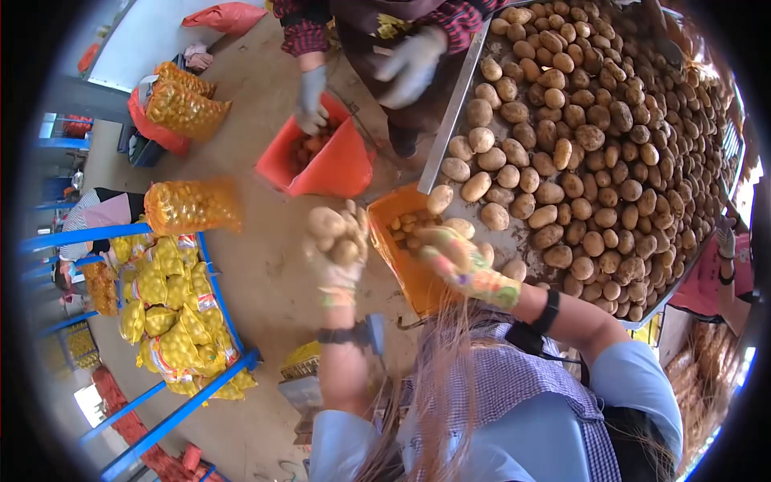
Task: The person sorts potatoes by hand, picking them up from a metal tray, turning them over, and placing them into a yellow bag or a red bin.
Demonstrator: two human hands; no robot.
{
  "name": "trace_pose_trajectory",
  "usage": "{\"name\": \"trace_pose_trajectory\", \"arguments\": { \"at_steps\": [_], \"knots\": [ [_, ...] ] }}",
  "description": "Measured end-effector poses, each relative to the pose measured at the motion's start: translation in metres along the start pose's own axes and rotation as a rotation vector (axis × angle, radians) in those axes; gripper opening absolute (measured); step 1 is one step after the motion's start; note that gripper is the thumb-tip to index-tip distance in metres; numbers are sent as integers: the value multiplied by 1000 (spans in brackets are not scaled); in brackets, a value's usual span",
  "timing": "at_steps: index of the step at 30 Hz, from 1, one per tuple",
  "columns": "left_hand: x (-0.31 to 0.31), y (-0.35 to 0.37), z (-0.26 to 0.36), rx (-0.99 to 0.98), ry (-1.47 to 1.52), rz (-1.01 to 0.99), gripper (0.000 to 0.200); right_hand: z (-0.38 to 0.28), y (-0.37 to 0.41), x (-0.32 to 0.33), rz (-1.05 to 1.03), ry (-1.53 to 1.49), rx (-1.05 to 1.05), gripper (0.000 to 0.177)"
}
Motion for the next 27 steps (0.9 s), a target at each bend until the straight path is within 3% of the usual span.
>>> {"name": "trace_pose_trajectory", "arguments": {
  "at_steps": [1, 3, 5, 7, 9, 10, 11, 12, 13, 14, 16, 17, 18, 21, 22, 24, 25, 27],
  "knots": [
    [0, -13, 9, 71, 211, 2, 52, 30, 28, -10, -37, 249, 34, 38],
    [17, -47, 58, 51, 261, 180, 49, 82, 63, 3, -22, -73, -312, 35],
    [15, -73, 127, -358, -309, 376, 50, 58, 85, 38, 59, -112, -403, 35],
    [1, -83, 134, -242, -419, 520, 50, 58, 114, 66, 160, -129, -521, 35],
    [7, -101, 134, -260, -520, 420, 50, 80, 147, 103, 546, -152, -569, 42],
    [-8, -108, 119, -274, -811, 234, 54, 71, 153, 130, 597, 302, -445, 50],
    [-12, -101, 104, -430, -1103, 325, 62, 71, 156, 150, 621, 314, -471, 50],
    [-25, -90, 64, -488, -1274, 189, 61, 58, 156, 175, 666, 539, -508, 59],
    [-50, -77, 11, -454, -1530, 48, 46, 49, 158, 192, 699, 762, -543, 68],
    [-41, -75, -34, -394, -1635, -58, 34, 74, 161, 194, 628, 742, -632, 71],
    [-35, -55, -139, -292, -1988, -356, 28, 116, 163, 176, 455, 828, -802, 71],
    [-66, -34, -188, -442, -2186, -643, 36, 122, 161, 168, 481, 789, -782, 66],
    [-55, -30, -227, -302, -2316, -729, 46, 125, 159, 168, 481, 740, -842, 65],
    [-5, -15, -282, -206, -2657, -805, 53, 118, 157, 186, 452, 739, -934, 62],
    [15, -13, -287, -162, -2672, -837, 53, 124, 151, 196, 351, 807, -899, 59],
    [21, -5, -279, -156, -2686, -833, 52, 124, 139, 215, 197, 972, -812, 49],
    [25, 1, -271, -151, -2701, -823, 50, 122, 133, 222, 180, 1028, -678, 35],
    [25, 18, -254, -214, -2680, -795, 46, 126, 134, 231, 302, 846, -630, 30]
  ]
}}
Point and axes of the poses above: each hand's wrist, its own y-axis away from the middle knuckle, its own x-axis out of the back of the hand, z = x × y, the point moved 9 cm from there along -y, towards the middle knuckle, and after that the axes turned 6 degrees about -z, right-handed, at the moved point
